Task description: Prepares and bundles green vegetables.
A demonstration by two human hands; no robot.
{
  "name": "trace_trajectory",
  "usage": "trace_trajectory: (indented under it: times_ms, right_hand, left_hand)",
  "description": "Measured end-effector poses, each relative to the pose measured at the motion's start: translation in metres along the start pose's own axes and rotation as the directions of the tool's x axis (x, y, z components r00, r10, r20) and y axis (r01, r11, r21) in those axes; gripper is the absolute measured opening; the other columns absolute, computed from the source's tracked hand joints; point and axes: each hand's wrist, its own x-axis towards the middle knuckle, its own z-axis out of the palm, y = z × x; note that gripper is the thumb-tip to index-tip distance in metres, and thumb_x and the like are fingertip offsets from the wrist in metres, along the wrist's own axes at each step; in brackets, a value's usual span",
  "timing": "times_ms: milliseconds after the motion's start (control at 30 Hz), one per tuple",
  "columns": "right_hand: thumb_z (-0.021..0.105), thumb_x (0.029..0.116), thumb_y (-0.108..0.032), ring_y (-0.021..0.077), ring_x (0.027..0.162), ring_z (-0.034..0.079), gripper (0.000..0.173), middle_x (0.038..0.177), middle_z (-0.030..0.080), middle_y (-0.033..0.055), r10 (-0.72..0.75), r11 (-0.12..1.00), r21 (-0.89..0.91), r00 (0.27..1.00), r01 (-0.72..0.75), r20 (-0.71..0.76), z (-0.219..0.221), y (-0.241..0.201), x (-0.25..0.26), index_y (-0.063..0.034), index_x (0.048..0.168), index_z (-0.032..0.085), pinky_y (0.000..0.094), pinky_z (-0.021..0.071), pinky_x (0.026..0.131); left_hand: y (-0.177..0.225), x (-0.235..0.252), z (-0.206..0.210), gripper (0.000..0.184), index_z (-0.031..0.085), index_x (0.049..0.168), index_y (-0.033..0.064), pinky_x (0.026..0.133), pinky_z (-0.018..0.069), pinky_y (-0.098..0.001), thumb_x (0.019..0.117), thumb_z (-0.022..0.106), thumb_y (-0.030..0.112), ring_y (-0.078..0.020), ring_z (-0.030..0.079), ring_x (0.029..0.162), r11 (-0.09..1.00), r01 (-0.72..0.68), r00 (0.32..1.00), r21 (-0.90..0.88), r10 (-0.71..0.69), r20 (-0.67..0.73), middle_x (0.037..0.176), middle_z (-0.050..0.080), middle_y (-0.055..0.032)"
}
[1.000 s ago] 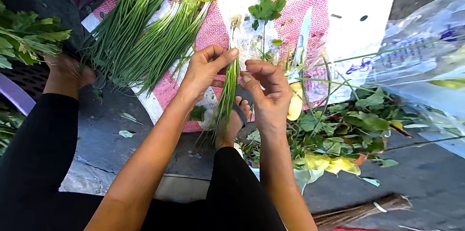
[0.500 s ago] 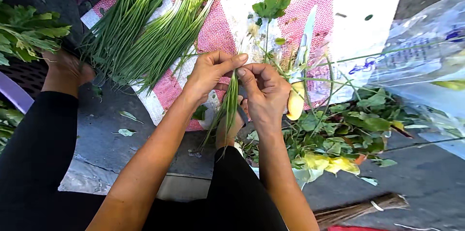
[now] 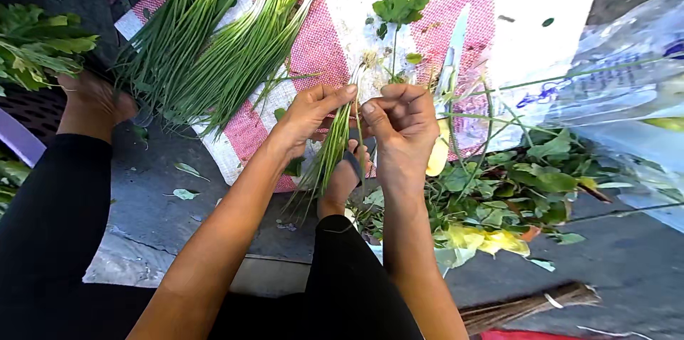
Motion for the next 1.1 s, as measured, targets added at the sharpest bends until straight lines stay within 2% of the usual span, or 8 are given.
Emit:
trace_trajectory:
  times_ms: [233,500,633,767,833,867,967,1100]
  right_hand:
    - [0.064,0.0977,-0.002,0.0055,0.067,0.064,0.043,0.094,0.067,-0.0025,0.049,0.994,0.102,0.998,-0.045,-0.040,-0.003,0.004,0.003,-0.0126,0.134,0.044,0.0194,0.0557,0.057]
    - [0.041,0.1094,-0.012,0.0040,0.074,0.063,0.022,0.092,0.067,-0.0066,0.287,0.798,0.571,0.955,-0.194,-0.076,-0.064,0.001,0.021,-0.0180,0.120,0.059,0.0200,0.0560,0.069]
    - [0.048,0.1081,-0.015,0.0057,0.060,0.060,0.007,0.077,0.059,-0.0084,0.071,0.997,0.056,0.904,-0.053,-0.422,-0.095,0.002,0.020,-0.0133,0.112,0.054,0.0254,0.0580,0.060]
    - [0.066,0.0965,-0.022,0.0063,0.066,0.054,0.054,0.085,0.057,0.0016,-0.076,0.769,-0.606,0.912,-0.204,-0.403,-0.097,0.010,0.010,-0.0018,0.142,0.044,0.0277,0.0487,0.065]
    - [0.065,0.0964,-0.018,0.0228,0.109,0.066,0.069,0.130,0.062,0.0180,0.004,0.777,-0.616,0.980,-0.129,-0.200,-0.088,0.008,0.002,-0.0012,0.155,0.033,0.0409,0.0560,0.092]
    - [0.064,0.0981,-0.017,0.0268,0.114,0.064,0.057,0.136,0.059,0.0208,-0.009,0.790,-0.609,0.993,-0.067,-0.121,-0.079,0.007,-0.001,-0.0004,0.149,0.044,0.0431,0.0553,0.092]
    - [0.062,0.1013,-0.017,0.0110,0.088,0.066,0.023,0.111,0.067,0.0101,-0.093,0.870,-0.484,0.995,0.093,0.026,-0.040,0.001,-0.008,-0.0033,0.118,0.069,0.0263,0.0569,0.071]
    - [0.067,0.0986,-0.014,0.0068,0.089,0.066,0.021,0.105,0.068,0.0059,-0.140,0.908,-0.388,0.987,0.160,0.079,-0.009,0.012,-0.008,-0.0063,0.118,0.070,0.0212,0.0552,0.074]
  left_hand:
    - [-0.017,0.000,0.005,0.035,0.052,0.130,-0.0010,0.073,0.0597,-0.0285,0.0970,0.064,-0.002,-0.0141,0.069,0.076,0.986,-0.162,0.970,-0.027,0.164,0.177,0.092,0.071,-0.0118]
    - [-0.019,0.001,-0.008,0.031,0.056,0.125,-0.0011,0.073,0.0587,-0.0259,0.0955,0.065,-0.004,-0.0118,0.068,0.075,0.976,-0.168,0.979,0.136,0.149,0.141,0.090,0.070,-0.0104]
    - [-0.017,-0.002,-0.009,0.024,0.056,0.128,-0.0016,0.074,0.0605,-0.0285,0.1055,0.053,0.006,-0.0169,0.072,0.079,0.997,-0.081,0.989,-0.002,0.081,0.126,0.096,0.072,-0.0138]
    - [-0.015,-0.002,-0.008,0.031,0.055,0.134,-0.0005,0.080,0.0613,-0.0324,0.1029,0.054,0.000,-0.0196,0.074,0.087,0.995,-0.048,0.983,-0.082,0.062,0.175,0.104,0.073,-0.0158]
    - [-0.015,-0.002,-0.006,0.031,0.057,0.133,0.0004,0.078,0.0610,-0.0319,0.1018,0.056,-0.001,-0.0192,0.073,0.088,0.997,-0.040,0.986,-0.059,0.049,0.158,0.106,0.073,-0.0143]
    - [-0.015,-0.003,-0.004,0.029,0.059,0.131,0.0011,0.076,0.0604,-0.0310,0.1021,0.055,0.000,-0.0183,0.072,0.089,0.998,-0.044,0.989,-0.043,0.049,0.140,0.107,0.073,-0.0131]
    - [-0.017,-0.001,-0.002,0.026,0.064,0.125,0.0018,0.074,0.0585,-0.0304,0.1011,0.055,0.000,-0.0161,0.069,0.094,0.996,-0.089,0.992,0.009,0.087,0.089,0.112,0.069,-0.0106]
    - [-0.016,-0.004,-0.001,0.030,0.066,0.126,0.0034,0.074,0.0556,-0.0271,0.0986,0.056,-0.004,-0.0121,0.065,0.094,0.992,-0.121,0.988,0.035,0.117,0.097,0.111,0.067,-0.0072]
